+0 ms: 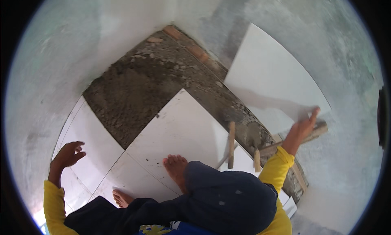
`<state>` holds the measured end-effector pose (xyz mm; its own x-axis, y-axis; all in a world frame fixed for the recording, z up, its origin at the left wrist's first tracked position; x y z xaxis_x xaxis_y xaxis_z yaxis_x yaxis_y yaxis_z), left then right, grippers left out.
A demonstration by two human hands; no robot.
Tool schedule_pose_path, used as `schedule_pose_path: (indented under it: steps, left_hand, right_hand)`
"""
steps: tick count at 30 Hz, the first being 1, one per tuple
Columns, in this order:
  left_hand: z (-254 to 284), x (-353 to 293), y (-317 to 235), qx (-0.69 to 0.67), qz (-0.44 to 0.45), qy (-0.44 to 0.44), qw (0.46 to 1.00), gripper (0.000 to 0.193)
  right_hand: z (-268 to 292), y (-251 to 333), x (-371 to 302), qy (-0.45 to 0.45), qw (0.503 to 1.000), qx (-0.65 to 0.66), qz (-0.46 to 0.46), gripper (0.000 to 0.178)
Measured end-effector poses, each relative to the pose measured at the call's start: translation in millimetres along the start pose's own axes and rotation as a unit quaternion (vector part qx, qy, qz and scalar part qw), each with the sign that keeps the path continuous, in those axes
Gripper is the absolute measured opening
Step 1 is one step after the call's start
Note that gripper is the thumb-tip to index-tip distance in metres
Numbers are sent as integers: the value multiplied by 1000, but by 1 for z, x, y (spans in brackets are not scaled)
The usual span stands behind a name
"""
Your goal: The person spreads cement on the floor using a trowel and places white tiles onto the prepared surface. They use a wooden plank to level the cement and a rubber mallet to tap the tiles into place.
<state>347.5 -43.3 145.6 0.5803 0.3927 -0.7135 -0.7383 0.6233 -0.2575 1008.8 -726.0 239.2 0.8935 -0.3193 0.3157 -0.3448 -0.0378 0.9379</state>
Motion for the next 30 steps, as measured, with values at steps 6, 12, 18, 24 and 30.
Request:
schedule_pose_path:
  steps: [6,12,18,24,30]
  left_hand:
    - [0,9,-10,-11,16,9,1000,51]
    - [-1,8,3,-28,22,6,999,51]
    - [-6,9,8,-22,17,9,1000,50]
    - [-3,15,-6,-9,17,18,1000,49]
    - [-1,8,0,-5,12,18,1000,49]
  right_hand:
    - [-29,12,8,-11,997,76,-9,51]
    - [-30,-21,7,-13,995,87,-40,54]
    - [4,-66,22,-4,991,109,-82,66]
    - [28,-80,27,-6,990,82,-119,78]
    - [23,-81,32,-15,994,10,-109,80]
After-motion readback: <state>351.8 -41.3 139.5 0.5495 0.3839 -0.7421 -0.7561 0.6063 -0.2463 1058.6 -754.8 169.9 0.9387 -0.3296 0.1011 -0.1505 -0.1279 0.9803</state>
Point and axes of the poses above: each hand's wrist, its own x-axis towards the middle knuckle, its own z-axis out of the back of the hand, y = z × x, the point moved 10 cm from there along x, towards the middle knuckle, and after that the axes turned 5 degrees about y, right-handed, at the moved point
